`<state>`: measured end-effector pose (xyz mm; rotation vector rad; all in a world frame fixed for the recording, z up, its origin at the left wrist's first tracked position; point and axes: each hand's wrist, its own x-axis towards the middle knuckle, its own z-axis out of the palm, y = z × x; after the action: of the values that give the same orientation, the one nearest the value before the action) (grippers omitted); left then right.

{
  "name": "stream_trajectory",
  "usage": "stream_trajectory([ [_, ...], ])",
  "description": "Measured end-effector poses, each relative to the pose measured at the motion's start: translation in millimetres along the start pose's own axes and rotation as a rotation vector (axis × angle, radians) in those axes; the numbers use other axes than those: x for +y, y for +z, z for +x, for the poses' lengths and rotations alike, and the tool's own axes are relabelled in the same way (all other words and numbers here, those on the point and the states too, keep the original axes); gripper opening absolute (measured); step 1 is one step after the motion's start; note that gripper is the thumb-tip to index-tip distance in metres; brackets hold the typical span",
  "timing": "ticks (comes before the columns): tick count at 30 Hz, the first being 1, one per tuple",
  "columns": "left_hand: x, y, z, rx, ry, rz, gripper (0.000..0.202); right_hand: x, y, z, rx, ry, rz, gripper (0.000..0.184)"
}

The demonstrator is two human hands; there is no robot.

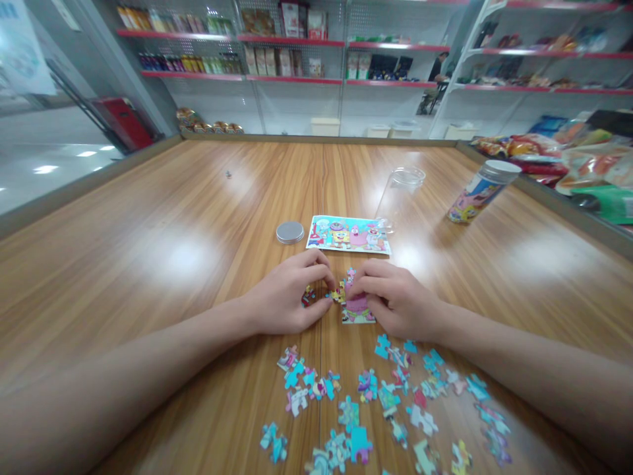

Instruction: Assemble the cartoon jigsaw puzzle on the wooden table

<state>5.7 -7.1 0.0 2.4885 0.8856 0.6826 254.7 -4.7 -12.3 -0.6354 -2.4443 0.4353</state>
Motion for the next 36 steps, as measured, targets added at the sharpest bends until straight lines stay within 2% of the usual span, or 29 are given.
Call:
stream_trajectory([
  [18, 6.1, -5.1, 0.9, -0.118, 0.116, -0.037, 0.016, -1.9, 0.0, 1.8, -0.025, 0.025, 0.004, 0.025],
  [25, 7.2, -6.3, 1.5, -0.127, 0.154, -0.035, 0.017, -0.9, 0.3, 2.4, -0.035, 0.024, -0.005, 0.026],
  [36, 2.1, -5.8, 0.0, -0.117, 0.108, -0.079, 0.016, -1.1, 0.3, 2.0, -0.042, 0.031, 0.004, 0.024],
])
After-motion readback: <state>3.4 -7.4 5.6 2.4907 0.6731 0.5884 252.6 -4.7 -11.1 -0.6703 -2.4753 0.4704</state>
